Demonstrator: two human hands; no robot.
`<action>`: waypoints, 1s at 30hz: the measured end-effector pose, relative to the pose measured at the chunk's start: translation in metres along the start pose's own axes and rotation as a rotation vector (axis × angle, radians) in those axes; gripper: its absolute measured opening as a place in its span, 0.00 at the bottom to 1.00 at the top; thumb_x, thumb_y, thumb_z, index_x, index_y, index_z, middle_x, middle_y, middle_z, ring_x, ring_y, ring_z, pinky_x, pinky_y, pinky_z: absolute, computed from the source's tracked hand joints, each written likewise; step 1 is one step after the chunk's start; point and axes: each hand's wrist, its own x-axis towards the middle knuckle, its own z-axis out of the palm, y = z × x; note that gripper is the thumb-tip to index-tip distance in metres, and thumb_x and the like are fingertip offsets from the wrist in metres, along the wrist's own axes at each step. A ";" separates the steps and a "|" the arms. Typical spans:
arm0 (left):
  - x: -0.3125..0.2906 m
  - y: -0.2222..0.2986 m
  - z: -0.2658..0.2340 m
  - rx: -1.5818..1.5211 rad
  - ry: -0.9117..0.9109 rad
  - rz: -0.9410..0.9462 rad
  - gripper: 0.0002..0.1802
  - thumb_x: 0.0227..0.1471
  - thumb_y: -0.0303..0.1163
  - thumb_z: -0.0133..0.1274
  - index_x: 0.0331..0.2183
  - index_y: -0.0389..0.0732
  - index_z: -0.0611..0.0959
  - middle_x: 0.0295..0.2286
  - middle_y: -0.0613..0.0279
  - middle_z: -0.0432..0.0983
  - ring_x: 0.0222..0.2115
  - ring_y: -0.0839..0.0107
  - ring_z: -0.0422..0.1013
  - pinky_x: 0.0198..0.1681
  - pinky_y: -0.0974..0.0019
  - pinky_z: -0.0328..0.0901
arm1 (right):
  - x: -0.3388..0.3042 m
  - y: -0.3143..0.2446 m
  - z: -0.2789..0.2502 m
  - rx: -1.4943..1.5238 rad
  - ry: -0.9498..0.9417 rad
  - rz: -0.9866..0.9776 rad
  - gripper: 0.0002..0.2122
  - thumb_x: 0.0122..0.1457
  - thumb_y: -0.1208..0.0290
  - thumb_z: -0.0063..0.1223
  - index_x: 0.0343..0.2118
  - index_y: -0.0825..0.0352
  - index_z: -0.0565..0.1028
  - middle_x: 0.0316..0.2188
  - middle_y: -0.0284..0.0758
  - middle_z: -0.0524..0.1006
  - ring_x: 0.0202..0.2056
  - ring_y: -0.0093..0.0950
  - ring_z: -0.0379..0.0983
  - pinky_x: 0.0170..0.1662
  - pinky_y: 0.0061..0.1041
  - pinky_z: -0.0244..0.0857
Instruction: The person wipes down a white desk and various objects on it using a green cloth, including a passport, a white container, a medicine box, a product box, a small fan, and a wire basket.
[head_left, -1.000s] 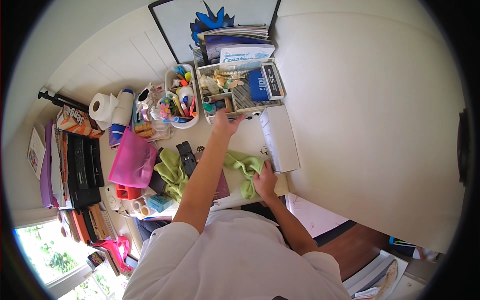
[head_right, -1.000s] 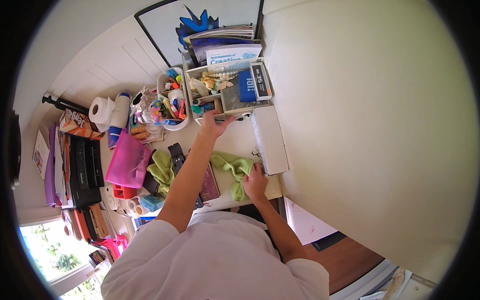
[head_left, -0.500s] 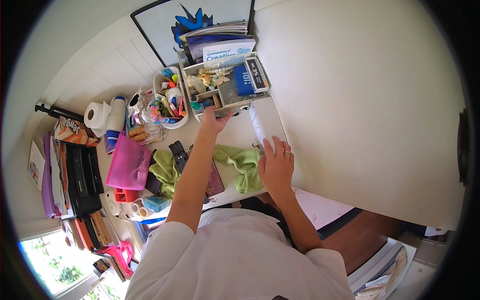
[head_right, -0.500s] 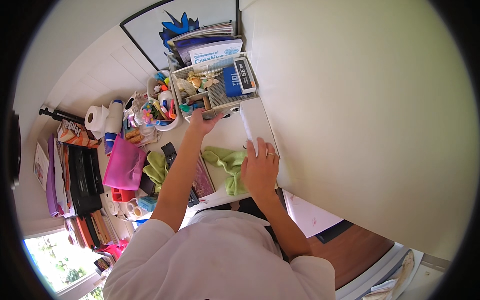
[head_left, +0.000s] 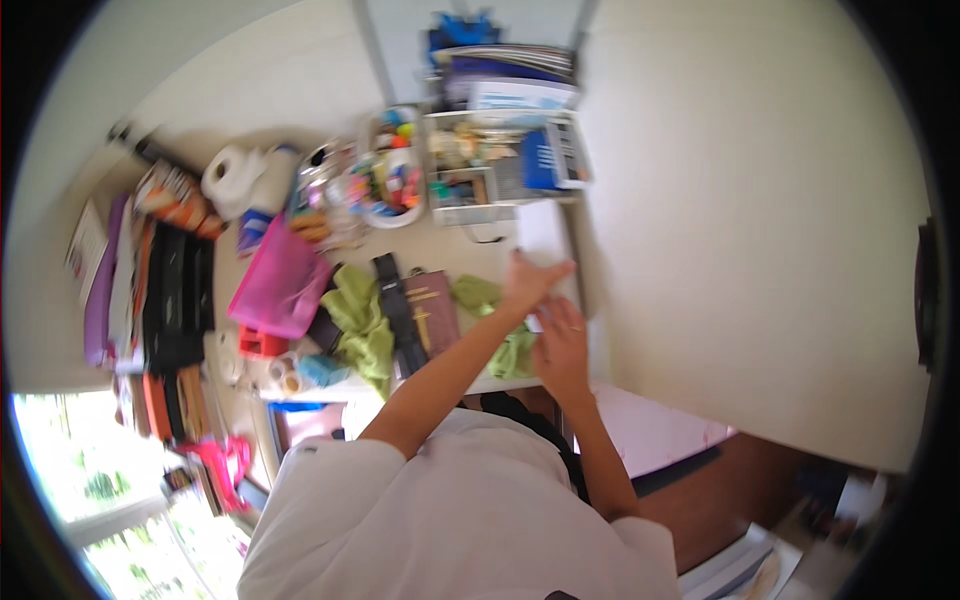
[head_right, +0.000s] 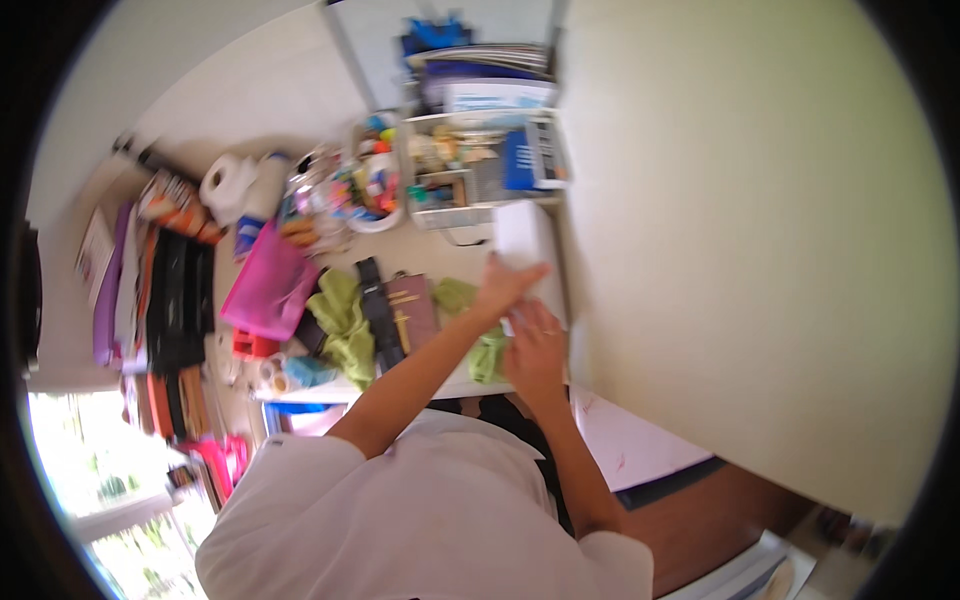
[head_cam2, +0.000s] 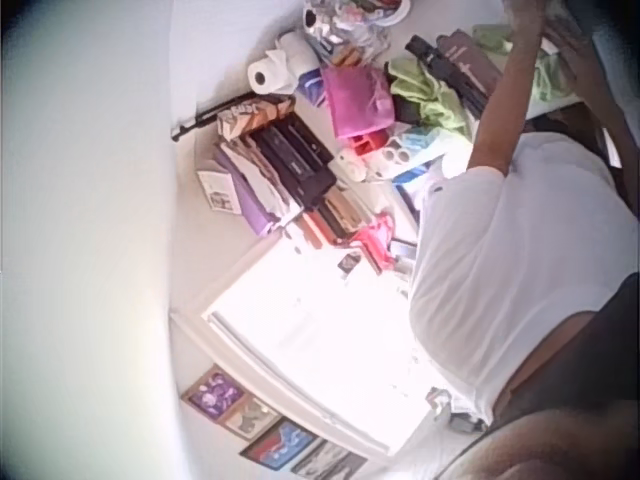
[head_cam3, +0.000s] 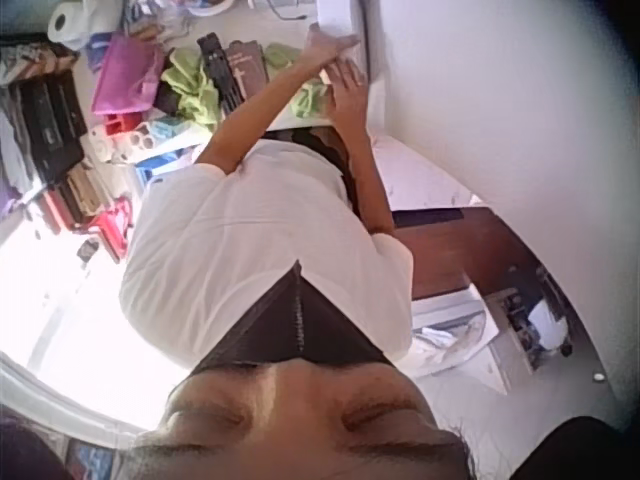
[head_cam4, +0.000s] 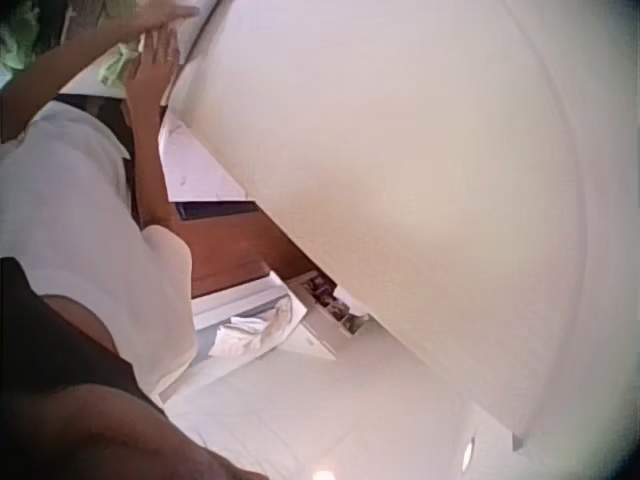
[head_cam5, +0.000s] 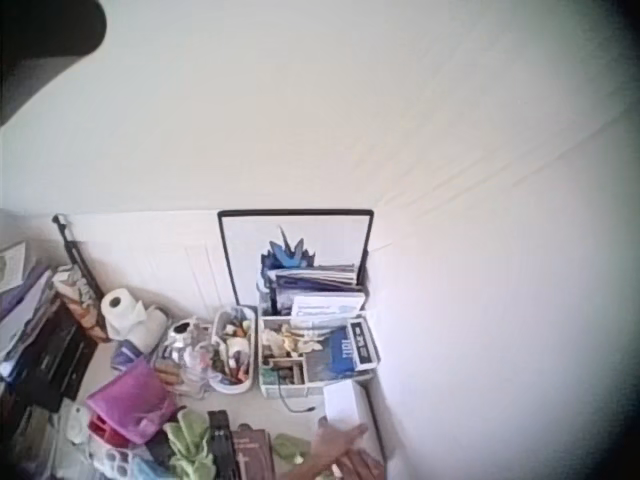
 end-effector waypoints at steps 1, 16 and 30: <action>-0.008 0.014 -0.001 0.120 -0.007 0.001 0.47 0.32 0.51 0.63 0.43 0.22 0.64 0.34 0.39 0.73 0.35 0.55 0.72 0.36 0.60 0.68 | -0.002 0.000 -0.009 0.085 -0.014 0.073 0.20 0.43 0.86 0.43 0.44 0.69 0.70 0.50 0.43 0.65 0.53 0.44 0.59 0.55 0.41 0.52; -0.152 0.041 -0.283 -0.362 0.160 0.039 0.40 0.39 0.40 0.47 0.54 0.34 0.58 0.42 0.47 0.66 0.40 0.64 0.66 0.42 0.66 0.63 | -0.020 0.003 -0.014 0.181 -0.071 0.224 0.18 0.47 0.83 0.45 0.43 0.68 0.69 0.45 0.43 0.66 0.49 0.40 0.60 0.53 0.36 0.53; -0.117 0.003 -0.297 0.518 0.606 -0.039 0.35 0.51 0.37 0.43 0.55 0.28 0.55 0.46 0.36 0.60 0.47 0.44 0.61 0.50 0.58 0.57 | 0.007 0.012 0.054 -0.311 -0.664 0.119 0.31 0.39 0.61 0.61 0.52 0.49 0.66 0.52 0.41 0.58 0.48 0.45 0.62 0.35 0.38 0.71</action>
